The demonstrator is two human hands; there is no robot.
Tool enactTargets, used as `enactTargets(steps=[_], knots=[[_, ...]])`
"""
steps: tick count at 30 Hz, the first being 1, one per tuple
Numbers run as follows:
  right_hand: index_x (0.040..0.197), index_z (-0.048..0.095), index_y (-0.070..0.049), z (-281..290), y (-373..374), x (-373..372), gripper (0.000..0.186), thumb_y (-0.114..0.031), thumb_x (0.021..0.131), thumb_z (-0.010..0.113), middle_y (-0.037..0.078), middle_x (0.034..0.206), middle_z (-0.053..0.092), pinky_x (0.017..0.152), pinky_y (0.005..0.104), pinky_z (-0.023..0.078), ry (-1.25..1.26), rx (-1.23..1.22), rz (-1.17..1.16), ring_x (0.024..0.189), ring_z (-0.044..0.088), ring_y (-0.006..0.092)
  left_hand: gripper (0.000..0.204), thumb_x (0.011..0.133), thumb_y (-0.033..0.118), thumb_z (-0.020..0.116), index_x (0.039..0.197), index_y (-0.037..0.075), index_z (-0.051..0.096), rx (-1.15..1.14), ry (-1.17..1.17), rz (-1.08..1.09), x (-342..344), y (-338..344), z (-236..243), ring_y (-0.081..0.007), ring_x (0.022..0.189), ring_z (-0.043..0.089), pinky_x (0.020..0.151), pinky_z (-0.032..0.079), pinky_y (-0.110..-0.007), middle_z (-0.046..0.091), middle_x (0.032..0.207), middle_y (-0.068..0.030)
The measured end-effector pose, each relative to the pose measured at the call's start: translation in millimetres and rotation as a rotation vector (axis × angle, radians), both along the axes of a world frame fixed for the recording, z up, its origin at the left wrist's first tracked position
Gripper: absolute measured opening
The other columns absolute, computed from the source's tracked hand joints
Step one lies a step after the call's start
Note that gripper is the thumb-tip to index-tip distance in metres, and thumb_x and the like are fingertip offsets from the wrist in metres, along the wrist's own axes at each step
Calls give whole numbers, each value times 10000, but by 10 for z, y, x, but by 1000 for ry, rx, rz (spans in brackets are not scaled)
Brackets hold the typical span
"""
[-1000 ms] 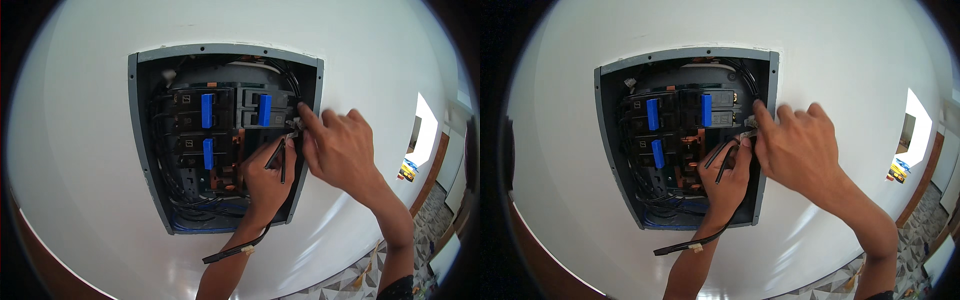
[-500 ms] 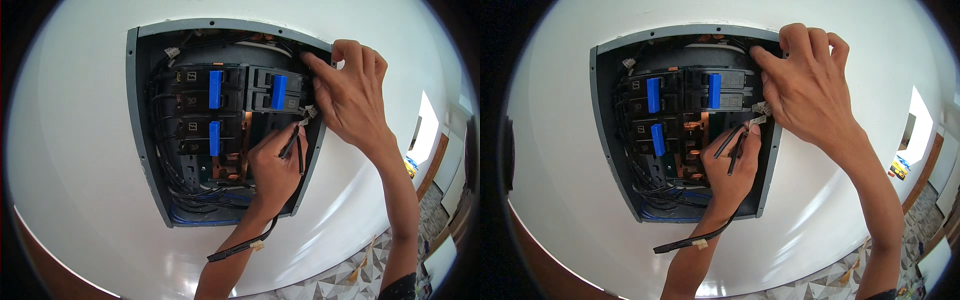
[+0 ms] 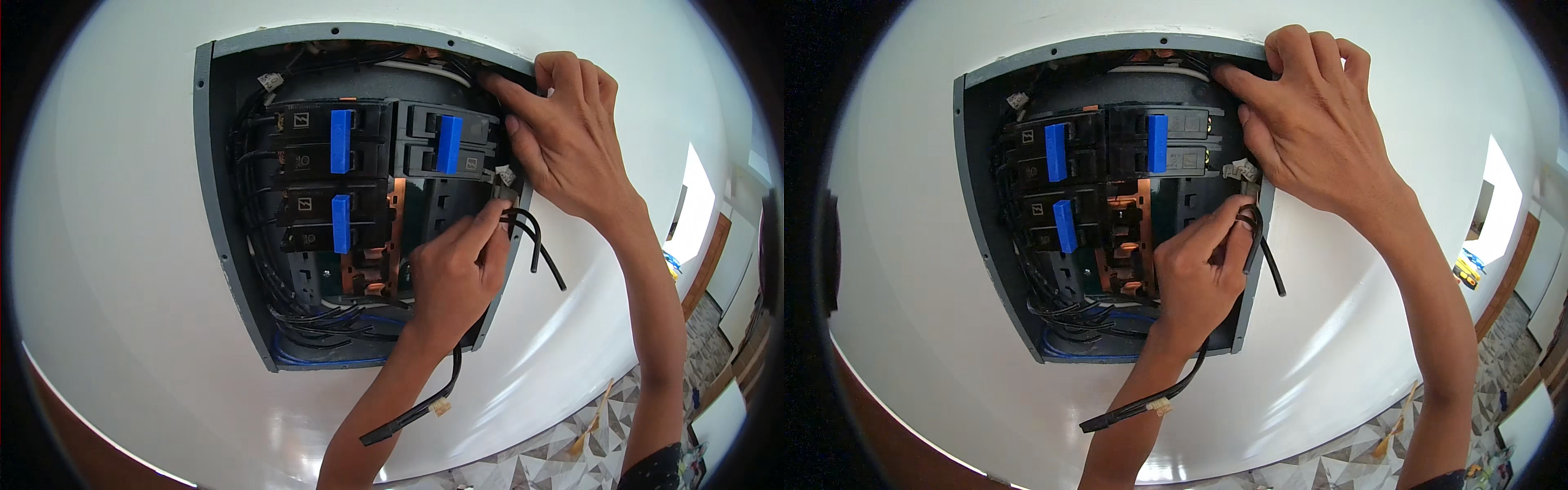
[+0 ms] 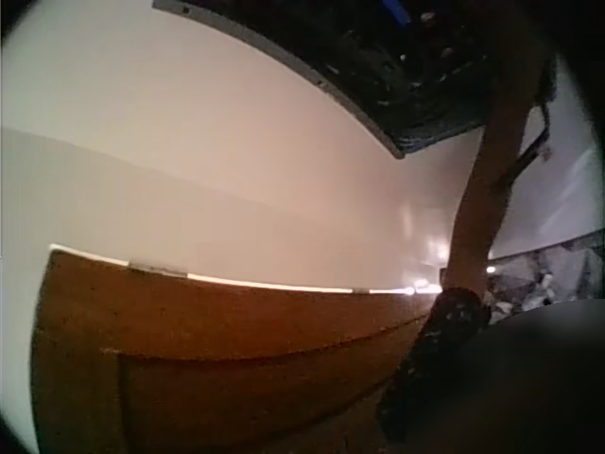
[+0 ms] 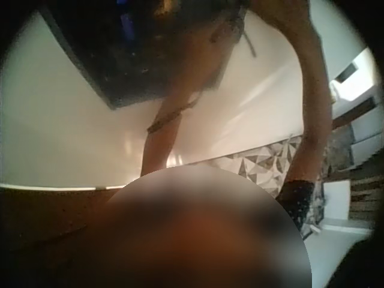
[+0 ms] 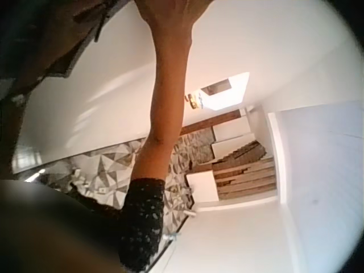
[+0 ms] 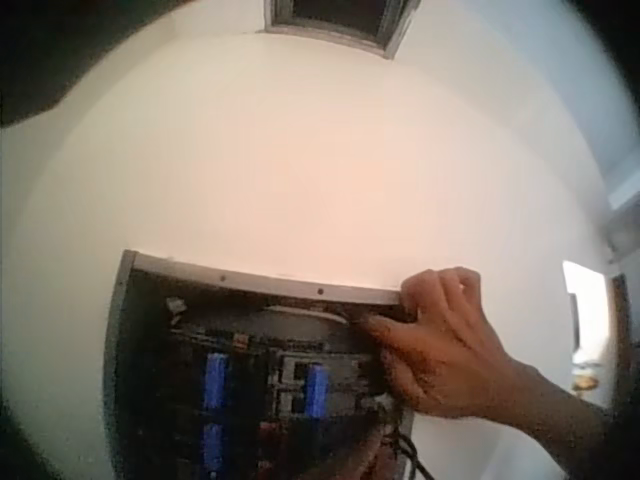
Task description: Connecting wires and cables inside an electrical breaker box panel mounted on a wall.
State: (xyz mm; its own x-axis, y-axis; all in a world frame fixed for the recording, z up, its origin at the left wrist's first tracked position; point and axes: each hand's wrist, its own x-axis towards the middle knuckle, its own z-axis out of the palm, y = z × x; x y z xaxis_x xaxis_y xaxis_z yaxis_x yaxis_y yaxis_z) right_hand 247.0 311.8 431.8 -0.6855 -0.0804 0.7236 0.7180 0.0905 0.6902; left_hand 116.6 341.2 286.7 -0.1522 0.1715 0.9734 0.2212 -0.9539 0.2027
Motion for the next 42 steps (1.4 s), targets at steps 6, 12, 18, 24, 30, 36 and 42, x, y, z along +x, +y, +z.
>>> enactTargets(steps=[6, 12, 18, 24, 30, 36, 42], knots=[[1162, 700, -110, 21, 36, 59, 322, -217, 878, 592, 96, 1046, 439, 983, 406, 315, 50, -129, 95, 1038, 438, 245, 284, 901, -17, 663, 1180, 19, 697, 74, 108, 175, -23, 3, -66, -204, 630, 695, 545, 519, -306, 711, 794, -141], [1103, 713, -61, 91, 155, 266, 318, -158, 807, 651, 101, 1001, 474, 817, 340, 430, 55, -251, 576, 933, 496, 241, 433, 842, -5, 692, 1264, 86, 664, 129, 112, 248, -27, -2, -78, -237, 585, 638, 531, 508, -364, 615, 708, -73], [1115, 714, -48, -1, 231, 368, 362, -90, 763, 642, 112, 1034, 506, 809, 331, 462, 19, -169, 571, 940, 533, 248, 319, 895, -26, 661, 1209, 28, 682, 67, 152, 237, -31, -53, -76, -212, 643, 716, 564, 536, -315, 729, 807, -132], [1130, 714, -39, -52, 295, 370, 402, -96, 744, 620, 129, 1060, 499, 816, 338, 463, 10, -110, 600, 960, 535, 245, 321, 895, -43, 661, 1209, 21, 684, 61, 128, 230, -7, -26, -83, -226, 728, 752, 609, 558, -310, 750, 889, -164], [1192, 686, 17, -55, 239, 337, 407, -107, 807, 638, 142, 1101, 541, 869, 310, 449, -17, -103, 555, 1021, 545, 239, 488, 838, -54, 656, 1302, 95, 643, 123, 113, 226, 8, 32, -112, -240, 573, 664, 550, 540, -357, 655, 709, -87], [1079, 704, -22, -114, 1, 254, 293, -98, 801, 649, 136, 990, 541, 739, 328, 440, 134, -251, 661, 875, 525, 216, 482, 844, -74, 655, 1307, 61, 637, 133, 112, 217, 9, -3, -106, -251, 642, 710, 592, 557, -356, 714, 804, -127], [1141, 672, -3, -98, 23, 299, 387, -137, 780, 635, 144, 991, 505, 764, 352, 429, 156, -310, 620, 883, 499, 239, 448, 857, -77, 651, 1292, 32, 645, 138, 125, 221, -8, -38, -87, -249, 633, 713, 591, 554, -344, 717, 793, -141]])
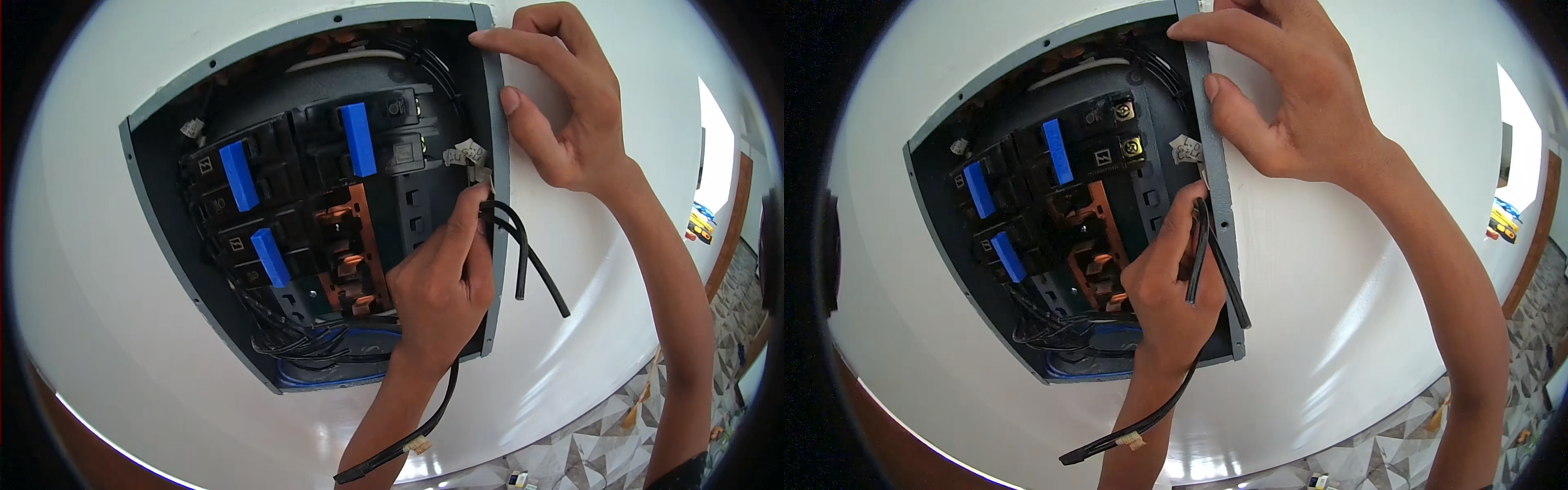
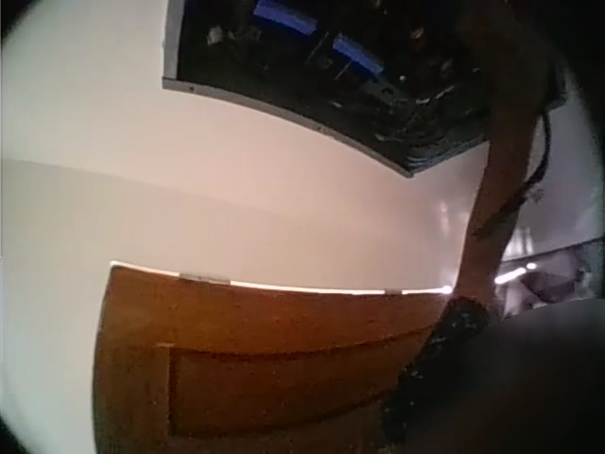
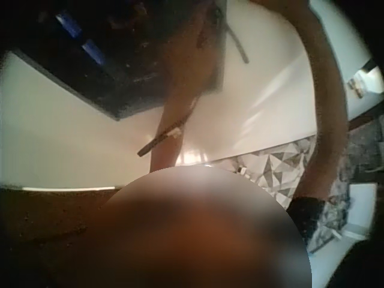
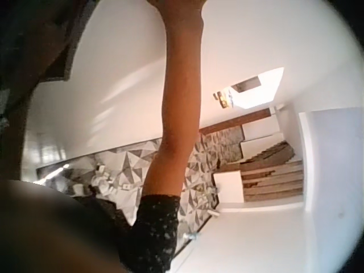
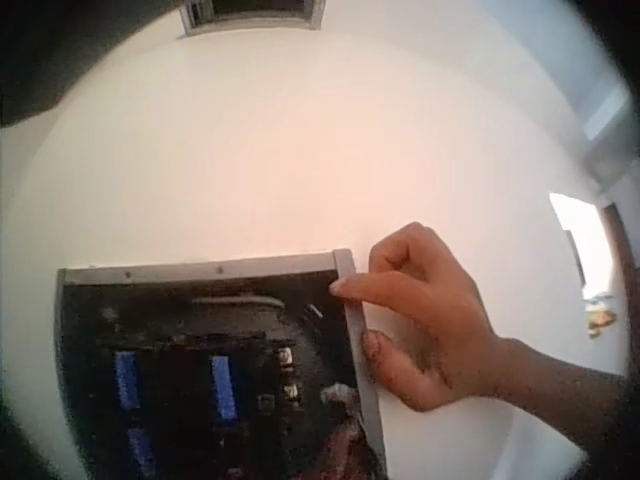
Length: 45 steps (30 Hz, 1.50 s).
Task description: Connecting wires and cables inside an electrical breaker box panel mounted on a wall.
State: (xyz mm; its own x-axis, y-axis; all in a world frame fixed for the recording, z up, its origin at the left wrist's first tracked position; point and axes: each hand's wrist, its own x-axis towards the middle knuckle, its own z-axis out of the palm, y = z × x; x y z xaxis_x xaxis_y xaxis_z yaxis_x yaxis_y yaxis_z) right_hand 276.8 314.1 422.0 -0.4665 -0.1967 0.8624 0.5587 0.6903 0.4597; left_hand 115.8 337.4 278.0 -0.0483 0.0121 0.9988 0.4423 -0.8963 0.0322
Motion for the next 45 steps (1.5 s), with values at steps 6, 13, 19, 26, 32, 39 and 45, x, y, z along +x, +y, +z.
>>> enactTargets(steps=[6, 13, 19, 26, 32, 39, 45], knots=[[1149, 678, -18, 30, 45, 11, 390, -197, 805, 637, 148, 989, 507, 739, 354, 433, -49, 126, -5, 867, 508, 236, 456, 868, -70, 648, 1312, 31, 630, -20, 10, 16, -5, -26, 5, -268, 660, 729, 589, 550, -347, 731, 834, -166], [1172, 664, -17, 23, -110, 38, 400, -241, 847, 600, 134, 981, 494, 701, 352, 422, -18, -52, -22, 839, 487, 209, 454, 886, -62, 640, 1330, 29, 609, -66, 15, 17, -4, -71, -9, -262, 661, 735, 586, 546, -340, 738, 865, -192], [1148, 659, -28, 18, -58, 36, 397, -237, 816, 597, 128, 969, 481, 688, 349, 407, -35, -28, -5, 850, 470, 216, 449, 891, -64, 647, 1328, 30, 599, -108, 33, 36, -3, -86, -23, -251, 651, 728, 577, 534, -322, 740, 909, -189], [1135, 655, -35, -15, -3, 25, 402, -232, 793, 576, 121, 955, 469, 698, 357, 395, -45, 57, 0, 867, 456, 225, 446, 899, -69, 640, 1329, 35, 588, 1, 29, 99, 14, -112, 12, -266, 639, 720, 582, 531, -332, 730, 893, -187], [1124, 651, -41, -44, 48, -9, 408, -228, 774, 557, 115, 942, 458, 707, 364, 384, -50, 126, -30, 881, 444, 234, 453, 925, -33, 621, 1368, 28, 546, -49, 49, 113, -11, -99, -64, -275, 629, 719, 573, 530, -337, 719, 871, -191], [1125, 644, -35, -38, 95, 60, 409, -221, 776, 537, 113, 932, 444, 746, 375, 369, -46, 163, -52, 901, 425, 239, 443, 941, -16, 606, 1373, -52, 516, -38, 50, 99, 26, -46, -86, -306, 622, 716, 571, 541, -362, 715, 854, -217], [1098, 648, -30, -52, 125, 48, 379, -208, 785, 528, 109, 918, 442, 736, 385, 364, -52, 161, 12, 876, 418, 238, 429, 972, 5, 570, 1382, -90, 491, -143, 77, 211, 3, -125, -112, -337, 711, 741, 622, 569, -380, 709, 1019, -271]])
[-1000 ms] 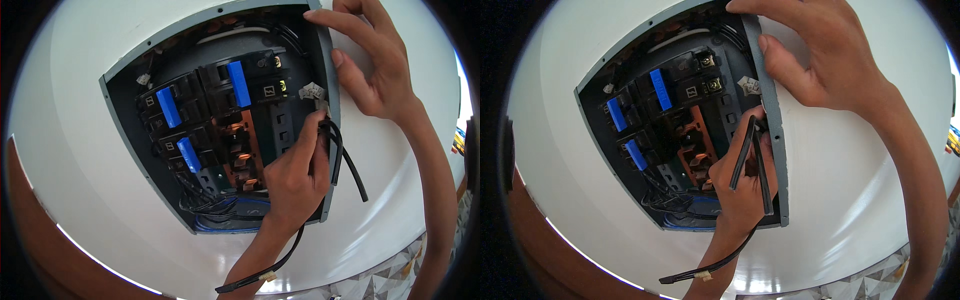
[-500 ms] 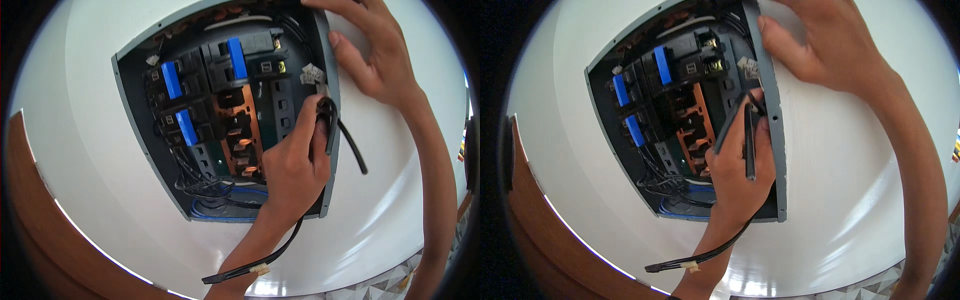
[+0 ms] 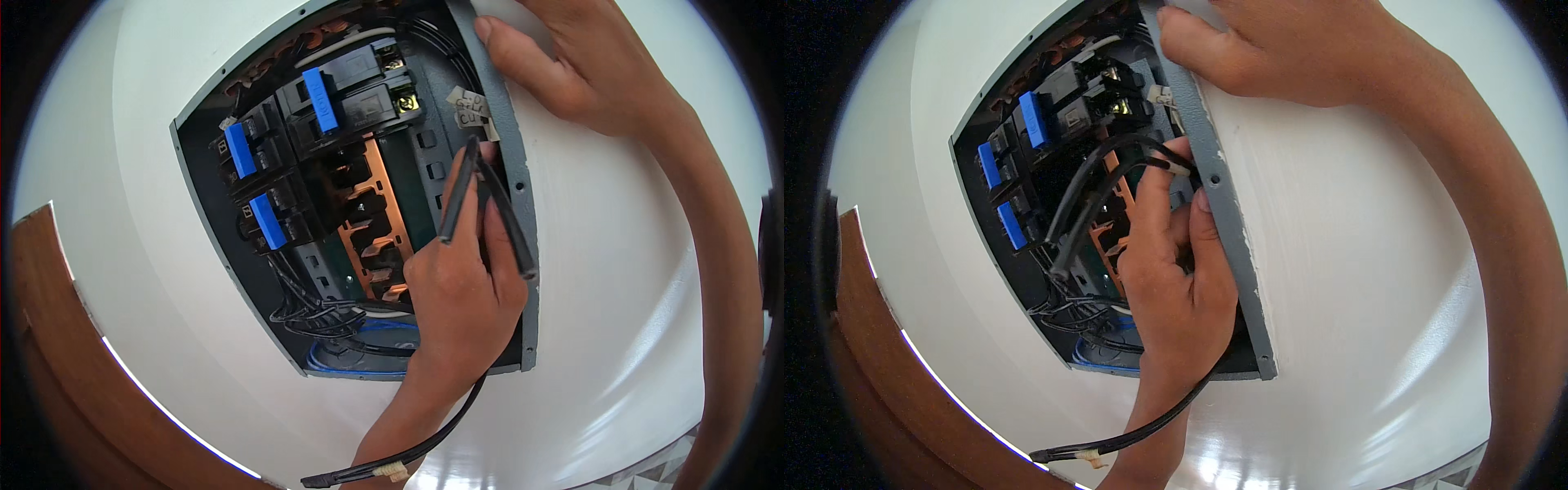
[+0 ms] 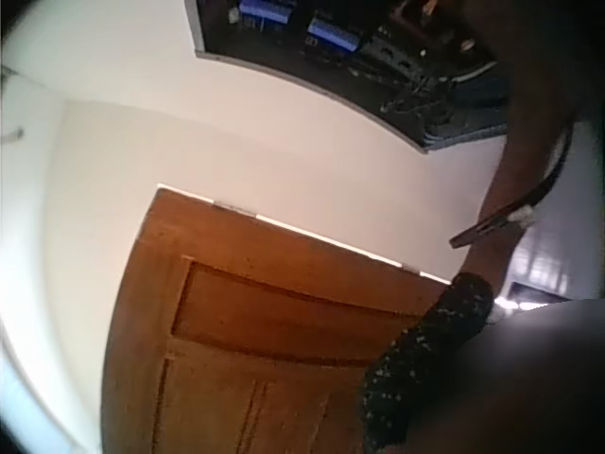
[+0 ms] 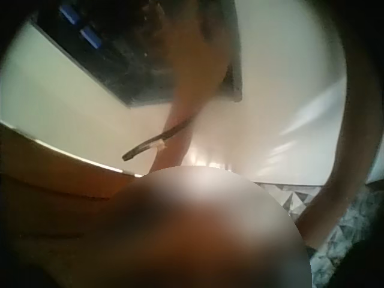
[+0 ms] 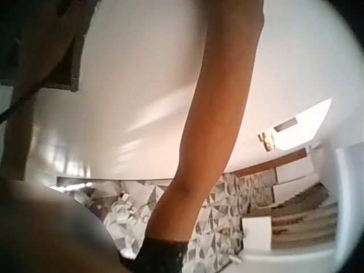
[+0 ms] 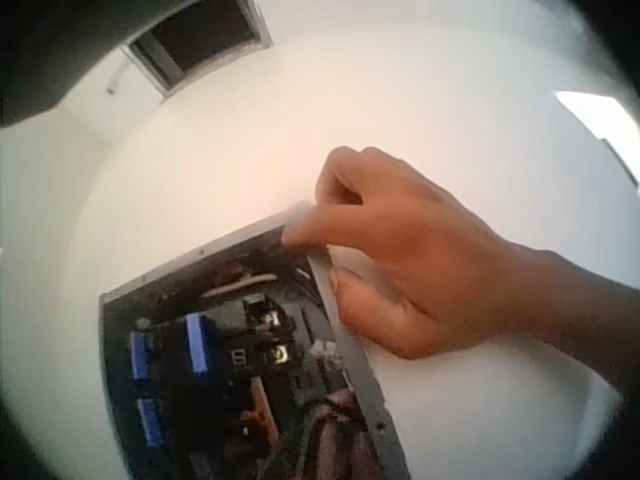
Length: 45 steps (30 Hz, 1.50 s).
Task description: Connecting wires and cables inside an electrical breaker box panel mounted on a wall.
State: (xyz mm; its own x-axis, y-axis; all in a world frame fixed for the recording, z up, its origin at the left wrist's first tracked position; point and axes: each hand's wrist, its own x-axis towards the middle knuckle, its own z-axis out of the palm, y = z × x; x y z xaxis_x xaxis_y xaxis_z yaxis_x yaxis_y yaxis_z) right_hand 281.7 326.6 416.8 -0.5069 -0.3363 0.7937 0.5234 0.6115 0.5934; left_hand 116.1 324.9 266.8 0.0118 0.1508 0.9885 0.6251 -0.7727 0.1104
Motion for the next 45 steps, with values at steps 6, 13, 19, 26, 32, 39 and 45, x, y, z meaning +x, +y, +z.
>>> enactTargets(steps=[6, 13, 19, 26, 32, 39, 45], knots=[[1092, 650, -30, 10, 79, 33, 370, -218, 810, 501, 114, 888, 427, 726, 403, 362, 18, 7, -61, 855, 409, 235, 364, 1075, 74, 439, 1411, -67, 428, -6, 12, -61, 23, -13, 18, -149, 905, 701, 798, 574, -277, 686, 1082, -192], [1129, 655, -79, 113, 95, -190, 424, -299, 867, 404, 98, 873, 409, 735, 403, 347, -149, 383, 262, 841, 375, 230, 366, 1077, 88, 444, 1414, -53, 433, -72, -5, -19, 30, -46, 1, -138, 916, 685, 785, 550, -269, 694, 1015, -171], [1145, 654, -163, 142, -196, -113, 450, -335, 870, 341, 60, 853, 361, 742, 382, 318, -96, -130, -457, 812, 337, 211, 466, 993, 45, 540, 1437, -45, 431, -6, 23, 83, 25, -27, -5, -384, 684, 713, 608, 558, -426, 706, 946, -249], [1199, 703, -55, 222, -295, -280, 512, -240, 799, 442, 122, 1016, 404, 828, 371, 392, -48, 29, -547, 916, 449, 239, 529, 959, 16, 560, 1462, -6, 398, 84, 14, 13, 17, -19, 16, -371, 595, 692, 541, 533, -449, 676, 697, -200], [1206, 691, -95, 192, -102, -186, 494, -220, 825, 401, 100, 987, 366, 792, 377, 350, -103, 126, -563, 902, 416, 202, 526, 947, -6, 562, 1453, 0, 418, -67, -27, -76, 45, -67, -8, -363, 622, 703, 566, 540, -438, 689, 761, -212], [1261, 675, -110, 207, -194, -313, 521, -260, 841, 407, 104, 983, 367, 837, 364, 343, -80, 49, -595, 926, 398, 224, 502, 966, -3, 546, 1454, 17, 425, -74, -12, -99, 39, -35, -7, -360, 615, 709, 554, 536, -440, 675, 723, -213], [1221, 679, -98, 220, -232, -315, 499, -240, 795, 460, 97, 975, 389, 833, 372, 349, -74, 8, -586, 919, 421, 219, 487, 971, 19, 548, 1444, 21, 432, -29, -24, -116, 54, -34, -9, -370, 600, 699, 541, 523, -463, 668, 696, -206]])
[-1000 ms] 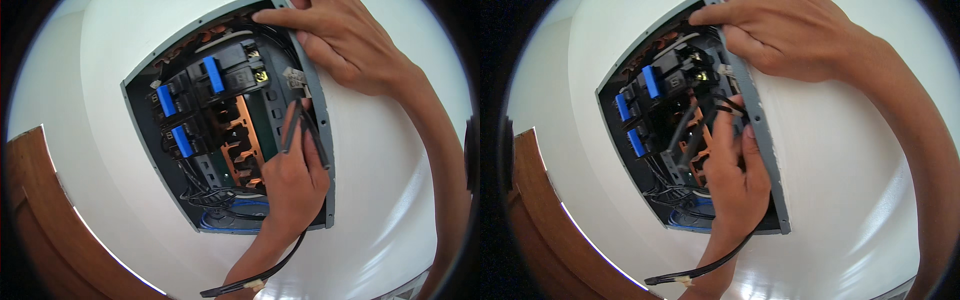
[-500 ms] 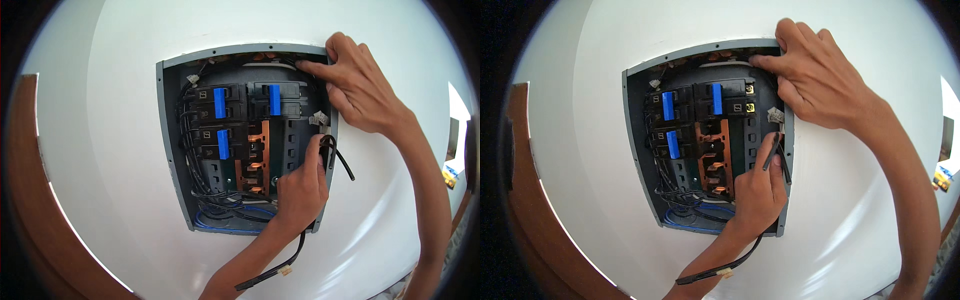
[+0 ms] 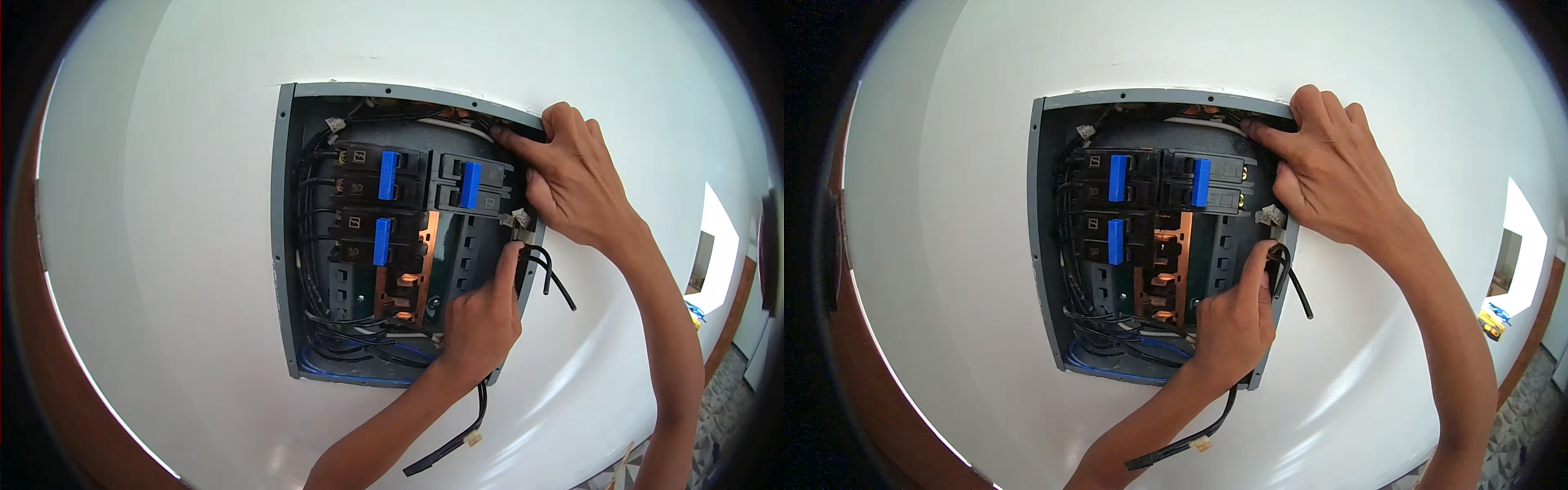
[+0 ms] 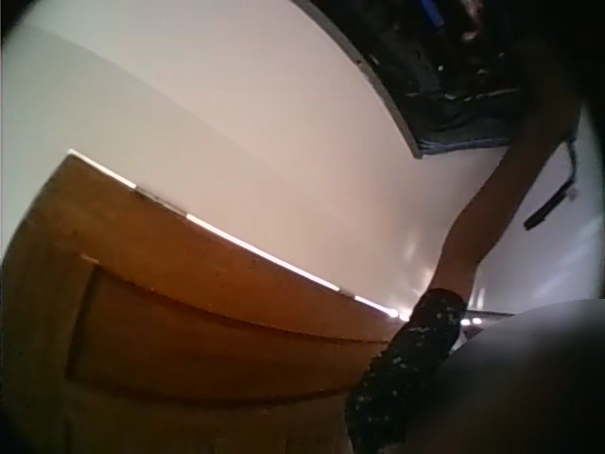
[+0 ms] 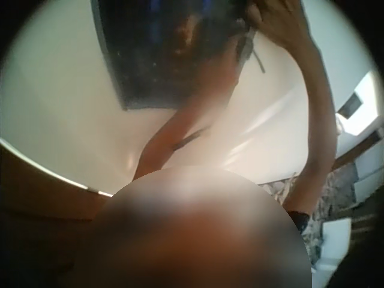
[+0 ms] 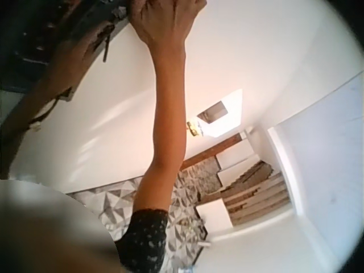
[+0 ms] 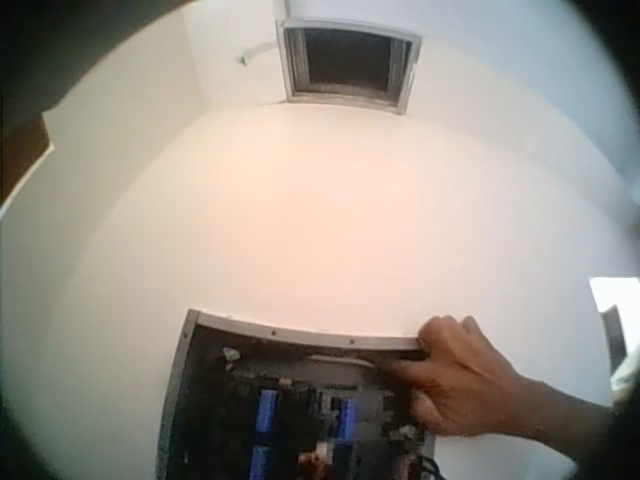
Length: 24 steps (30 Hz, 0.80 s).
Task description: Connecting wires and cables inside an electrical breaker box panel mounted on a wall.
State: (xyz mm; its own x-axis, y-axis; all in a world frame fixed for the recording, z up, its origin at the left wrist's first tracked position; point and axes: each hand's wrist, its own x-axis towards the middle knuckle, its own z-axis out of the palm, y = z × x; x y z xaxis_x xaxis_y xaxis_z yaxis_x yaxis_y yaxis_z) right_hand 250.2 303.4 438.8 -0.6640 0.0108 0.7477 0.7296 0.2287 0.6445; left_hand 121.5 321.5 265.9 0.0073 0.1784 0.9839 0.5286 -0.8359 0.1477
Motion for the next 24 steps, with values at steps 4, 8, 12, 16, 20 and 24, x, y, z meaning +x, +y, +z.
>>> enactTargets(steps=[4, 8, 12, 16, 20, 24], knots=[[1192, 667, -78, -23, 17, 79, 465, -230, 769, 549, 106, 1027, 415, 872, 376, 364, 7, -27, 94, 984, 433, 231, 485, 972, 23, 545, 1444, 20, 431, 25, -14, 4, 7, 9, -5, -375, 600, 696, 543, 524, -470, 671, 705, -210], [1110, 648, -50, -19, 46, 189, 396, -176, 736, 618, 90, 1044, 476, 897, 344, 384, 113, -176, 376, 999, 464, 208, 629, 872, -3, 617, 1465, 35, 412, -39, 26, 37, -4, 21, -11, -349, 638, 712, 583, 569, -444, 721, 801, -179], [977, 604, -9, 72, 9, 315, 293, -32, 686, 581, 51, 946, 571, 876, 292, 418, 260, -593, 809, 910, 514, 155, 625, 871, 0, 611, 1463, 30, 413, -42, 24, 43, -3, 27, -17, -350, 621, 708, 574, 570, -442, 719, 775, -165], [927, 651, -24, -26, -153, 356, 323, 0, 609, 598, 60, 941, 591, 951, 319, 407, 163, -646, 591, 927, 547, 200, 632, 860, -5, 613, 1460, 30, 418, -41, 33, 49, 2, 38, -20, -339, 628, 710, 576, 568, -438, 716, 770, -156], [942, 688, -74, -298, -326, 321, 352, -116, 612, 800, 40, 971, 537, 1001, 385, 360, 97, -623, 420, 1008, 498, 245, 603, 919, -16, 580, 1488, 7, 380, 24, 7, 4, 4, 56, -18, -377, 606, 699, 563, 540, -470, 679, 697, -207], [898, 694, -98, -420, -230, 254, 446, -304, 588, 939, 25, 986, 476, 989, 393, 336, 159, -509, 418, 1054, 447, 243, 696, 889, -36, 593, 1532, 14, 332, 52, -1, -8, 3, 57, -15, -375, 620, 702, 580, 541, -473, 682, 706, -208]])
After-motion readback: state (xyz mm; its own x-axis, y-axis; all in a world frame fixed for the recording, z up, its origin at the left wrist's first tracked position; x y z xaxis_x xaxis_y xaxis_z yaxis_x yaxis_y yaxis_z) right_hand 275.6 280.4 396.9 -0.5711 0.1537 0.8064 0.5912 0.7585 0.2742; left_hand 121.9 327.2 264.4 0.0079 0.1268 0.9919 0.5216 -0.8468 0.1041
